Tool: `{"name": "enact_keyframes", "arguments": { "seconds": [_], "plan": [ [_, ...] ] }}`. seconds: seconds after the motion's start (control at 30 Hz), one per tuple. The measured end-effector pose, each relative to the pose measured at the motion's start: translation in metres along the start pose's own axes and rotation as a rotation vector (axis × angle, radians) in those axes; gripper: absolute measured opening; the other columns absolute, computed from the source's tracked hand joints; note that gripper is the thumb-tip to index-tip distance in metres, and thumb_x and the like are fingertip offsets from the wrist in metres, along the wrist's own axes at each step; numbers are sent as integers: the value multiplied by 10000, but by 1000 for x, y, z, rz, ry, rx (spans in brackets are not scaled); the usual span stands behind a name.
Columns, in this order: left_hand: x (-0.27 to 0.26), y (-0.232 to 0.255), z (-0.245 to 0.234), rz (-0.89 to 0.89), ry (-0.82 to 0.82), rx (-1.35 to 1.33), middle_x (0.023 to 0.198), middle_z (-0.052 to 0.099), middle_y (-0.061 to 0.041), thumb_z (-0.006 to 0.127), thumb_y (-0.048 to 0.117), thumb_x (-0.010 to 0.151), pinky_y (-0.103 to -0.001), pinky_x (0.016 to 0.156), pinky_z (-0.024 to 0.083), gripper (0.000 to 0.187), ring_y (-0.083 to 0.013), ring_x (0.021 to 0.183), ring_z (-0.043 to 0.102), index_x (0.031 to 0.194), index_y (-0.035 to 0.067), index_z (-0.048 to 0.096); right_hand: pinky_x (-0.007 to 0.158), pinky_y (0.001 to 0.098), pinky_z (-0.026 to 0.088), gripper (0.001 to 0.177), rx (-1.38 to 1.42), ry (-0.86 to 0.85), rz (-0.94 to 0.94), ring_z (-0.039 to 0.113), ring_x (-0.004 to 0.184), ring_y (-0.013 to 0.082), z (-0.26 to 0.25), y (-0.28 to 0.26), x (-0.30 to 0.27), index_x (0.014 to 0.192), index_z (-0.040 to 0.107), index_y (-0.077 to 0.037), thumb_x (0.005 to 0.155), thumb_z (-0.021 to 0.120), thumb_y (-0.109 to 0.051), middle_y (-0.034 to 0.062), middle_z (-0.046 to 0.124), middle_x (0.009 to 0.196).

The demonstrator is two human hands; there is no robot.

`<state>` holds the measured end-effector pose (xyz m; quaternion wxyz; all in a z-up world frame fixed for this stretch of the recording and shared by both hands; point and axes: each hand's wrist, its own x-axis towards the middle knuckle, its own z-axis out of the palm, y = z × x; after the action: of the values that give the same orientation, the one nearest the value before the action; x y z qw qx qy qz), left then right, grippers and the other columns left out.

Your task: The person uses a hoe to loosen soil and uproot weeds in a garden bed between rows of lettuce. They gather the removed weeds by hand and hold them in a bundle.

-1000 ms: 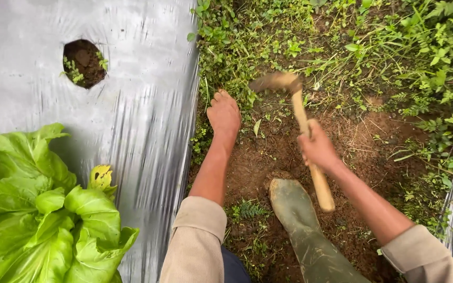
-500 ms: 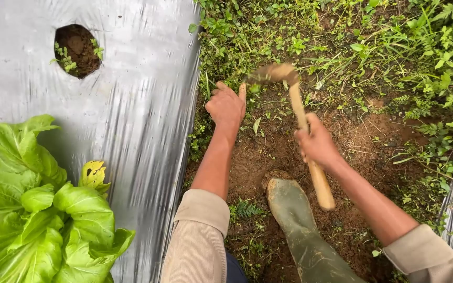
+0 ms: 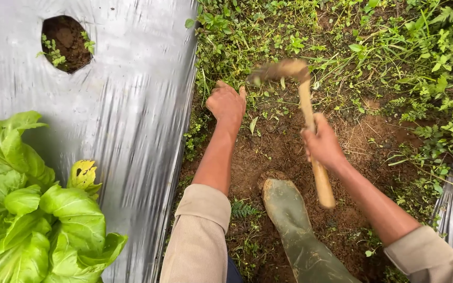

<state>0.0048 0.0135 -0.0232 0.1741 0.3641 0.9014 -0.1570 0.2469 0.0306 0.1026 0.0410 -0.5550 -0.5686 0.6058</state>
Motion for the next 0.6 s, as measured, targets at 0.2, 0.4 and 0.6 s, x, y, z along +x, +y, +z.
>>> {"name": "enact_keyframes", "arguments": {
  "seconds": [0.2,0.4,0.6],
  "plan": [
    [0,6,18,70,15,37,828,700,-88,392,290,1032,-348,522,444,430,-194,656,660,1209,-23,627,381,220,493,177,288,182,-109,505,531,97,15,-20,24,1227,358,-63,1060,360,-5,4,492,754],
    [-16,-8,-7,280,-42,232,911,714,-185,545,131,956,-326,503,354,467,-222,598,588,1365,-93,530,380,271,524,281,-77,-92,40,541,503,169,16,-22,12,1322,419,66,1046,424,13,109,558,739],
    [16,-7,33,227,-22,148,793,699,-55,567,137,952,-300,460,341,309,-152,550,599,1208,3,678,402,219,509,177,211,145,-90,515,543,106,38,-27,29,1221,374,-60,1052,348,-15,16,496,765]
  ]
}}
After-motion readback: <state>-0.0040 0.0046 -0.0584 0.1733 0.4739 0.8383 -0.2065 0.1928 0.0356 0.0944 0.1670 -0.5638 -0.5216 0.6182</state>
